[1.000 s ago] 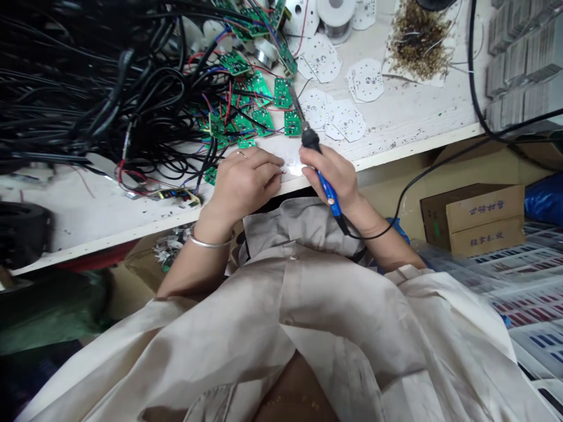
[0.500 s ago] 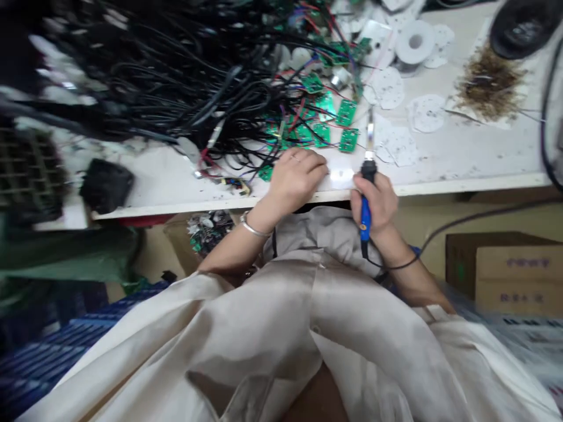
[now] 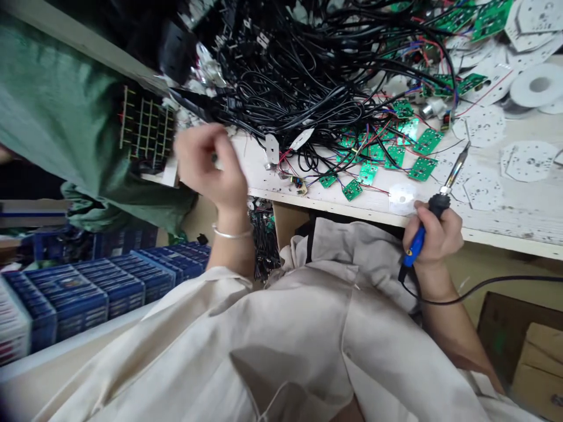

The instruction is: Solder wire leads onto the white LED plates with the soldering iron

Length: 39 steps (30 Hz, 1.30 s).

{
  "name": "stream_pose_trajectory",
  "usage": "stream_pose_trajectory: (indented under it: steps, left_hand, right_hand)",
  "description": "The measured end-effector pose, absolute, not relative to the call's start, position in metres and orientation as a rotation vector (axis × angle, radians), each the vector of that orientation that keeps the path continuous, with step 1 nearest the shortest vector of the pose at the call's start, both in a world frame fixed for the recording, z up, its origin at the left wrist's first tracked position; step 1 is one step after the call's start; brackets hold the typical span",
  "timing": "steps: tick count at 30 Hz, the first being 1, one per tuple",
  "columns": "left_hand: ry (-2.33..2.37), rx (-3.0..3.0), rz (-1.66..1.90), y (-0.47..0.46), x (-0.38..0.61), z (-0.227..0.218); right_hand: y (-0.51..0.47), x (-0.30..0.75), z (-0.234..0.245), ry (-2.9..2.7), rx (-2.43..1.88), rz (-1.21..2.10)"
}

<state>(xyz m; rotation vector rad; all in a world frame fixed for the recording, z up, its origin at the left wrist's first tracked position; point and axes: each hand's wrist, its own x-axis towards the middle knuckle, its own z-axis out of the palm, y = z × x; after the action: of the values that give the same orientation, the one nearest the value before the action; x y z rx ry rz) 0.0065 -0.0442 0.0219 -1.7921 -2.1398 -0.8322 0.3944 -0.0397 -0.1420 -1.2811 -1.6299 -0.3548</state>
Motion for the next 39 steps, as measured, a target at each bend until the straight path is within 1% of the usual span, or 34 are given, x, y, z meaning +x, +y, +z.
stream_pose_trajectory:
  steps: [1,3,6,8,15,19,22,25,29,32,34,36,37,39]
  left_hand:
    - [-2.238,-1.650,-0.773,-0.041,-0.028,0.015]
    - [-2.296,-1.656,-0.618,-0.032,-0.089,-0.006]
    - [-2.299,-1.910,-0.165,-0.018,-0.145,-0.034]
    - [-2.228,-2.043,0.053,-0.009,-0.157,-0.039]
    - [-2.156,-2.407,0.322,0.035,-0.150,-0.017]
    - [-2.214,-2.599,0.362,0.056,-0.150,-0.015]
    - [-2.261,-2.682,0.244,0.061,-0.153,-0.014]
    - [-2.333,-2.649,-0.008,0.051,-0.155,-0.017]
    - [-2.463,-2.420,-0.525,0.020,-0.155,-0.040]
    - [-2.610,-2.232,-0.931,0.005,-0.153,-0.063]
    - [-2.680,-2.028,-1.269,0.004,-0.147,-0.067]
    - [-2.596,-1.785,-1.575,0.004,-0.136,-0.057]
    - [-2.495,-1.695,-1.669,0.003,-0.127,-0.046]
    - [-2.275,-1.687,-1.677,-0.003,-0.104,-0.018]
  right_hand:
    - [-0.039,0.395,-0.143,-1.630,-1.337,-0.322]
    - [-0.039,0.395,-0.145,-1.634,-1.411,-0.242]
    - [-0.040,0.396,-0.142,-1.628,-1.436,-0.158]
    - [-0.042,0.395,-0.136,-1.620,-1.413,-0.164]
    - [-0.048,0.381,-0.103,-1.754,-1.313,-0.422]
    - [-0.045,0.376,-0.096,-1.736,-1.230,-0.475]
    - [-0.044,0.373,-0.093,-1.747,-1.217,-0.480]
    - [-0.045,0.372,-0.090,-1.746,-1.198,-0.465]
    - [-0.047,0.375,-0.097,-1.767,-1.164,-0.512]
    - [-0.050,0.381,-0.111,-1.814,-1.332,-0.456]
    - [-0.053,0.383,-0.117,-1.843,-1.459,-0.376]
    - [-0.056,0.382,-0.116,-1.856,-1.520,-0.315]
    - [-0.057,0.380,-0.114,-1.855,-1.543,-0.293]
    - [-0.059,0.375,-0.107,-1.855,-1.606,-0.239]
